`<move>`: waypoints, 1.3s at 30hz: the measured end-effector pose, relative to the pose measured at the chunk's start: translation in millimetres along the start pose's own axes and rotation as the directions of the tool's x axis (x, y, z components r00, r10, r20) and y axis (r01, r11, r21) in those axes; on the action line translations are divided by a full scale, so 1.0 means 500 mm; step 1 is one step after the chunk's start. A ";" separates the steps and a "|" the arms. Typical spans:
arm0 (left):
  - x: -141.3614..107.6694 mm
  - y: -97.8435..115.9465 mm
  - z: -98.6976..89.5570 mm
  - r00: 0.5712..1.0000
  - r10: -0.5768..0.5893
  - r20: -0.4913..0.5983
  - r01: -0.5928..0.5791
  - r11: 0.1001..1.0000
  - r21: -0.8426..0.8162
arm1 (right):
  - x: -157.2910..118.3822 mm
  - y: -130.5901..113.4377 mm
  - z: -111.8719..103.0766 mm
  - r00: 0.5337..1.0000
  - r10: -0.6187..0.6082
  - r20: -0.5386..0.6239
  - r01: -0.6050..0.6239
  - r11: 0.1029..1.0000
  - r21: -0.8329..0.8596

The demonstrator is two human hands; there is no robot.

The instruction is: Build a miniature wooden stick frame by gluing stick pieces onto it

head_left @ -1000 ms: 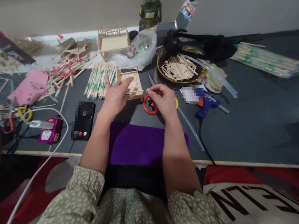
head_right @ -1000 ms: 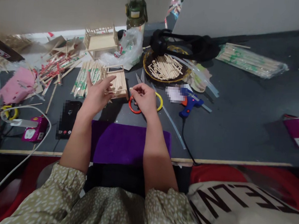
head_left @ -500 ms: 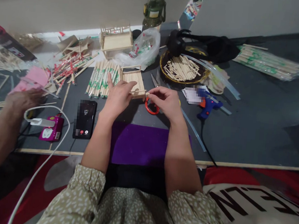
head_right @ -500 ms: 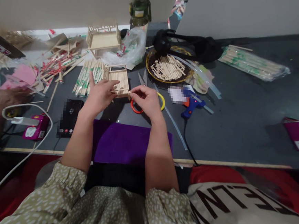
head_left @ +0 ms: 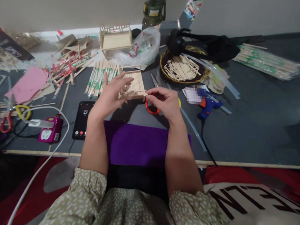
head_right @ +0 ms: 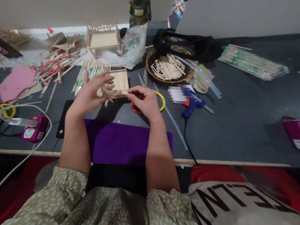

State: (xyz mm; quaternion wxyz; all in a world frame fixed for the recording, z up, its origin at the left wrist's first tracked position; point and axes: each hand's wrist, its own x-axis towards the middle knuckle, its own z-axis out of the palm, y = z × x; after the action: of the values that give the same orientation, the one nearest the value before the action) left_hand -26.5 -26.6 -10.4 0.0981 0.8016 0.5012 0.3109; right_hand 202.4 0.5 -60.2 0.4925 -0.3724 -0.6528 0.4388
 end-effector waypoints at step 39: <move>-0.068 0.020 0.038 0.964 -0.146 -0.223 0.098 0.972 -0.214 | -0.025 -0.014 0.097 0.926 -0.378 -0.001 0.335 0.822 -0.461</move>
State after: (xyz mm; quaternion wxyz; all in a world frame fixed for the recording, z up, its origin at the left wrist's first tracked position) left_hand -18.0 -57.7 -34.4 0.1368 0.7121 0.5239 0.4469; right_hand 157.8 -23.2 -63.7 0.4953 -0.3677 -0.7713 0.1569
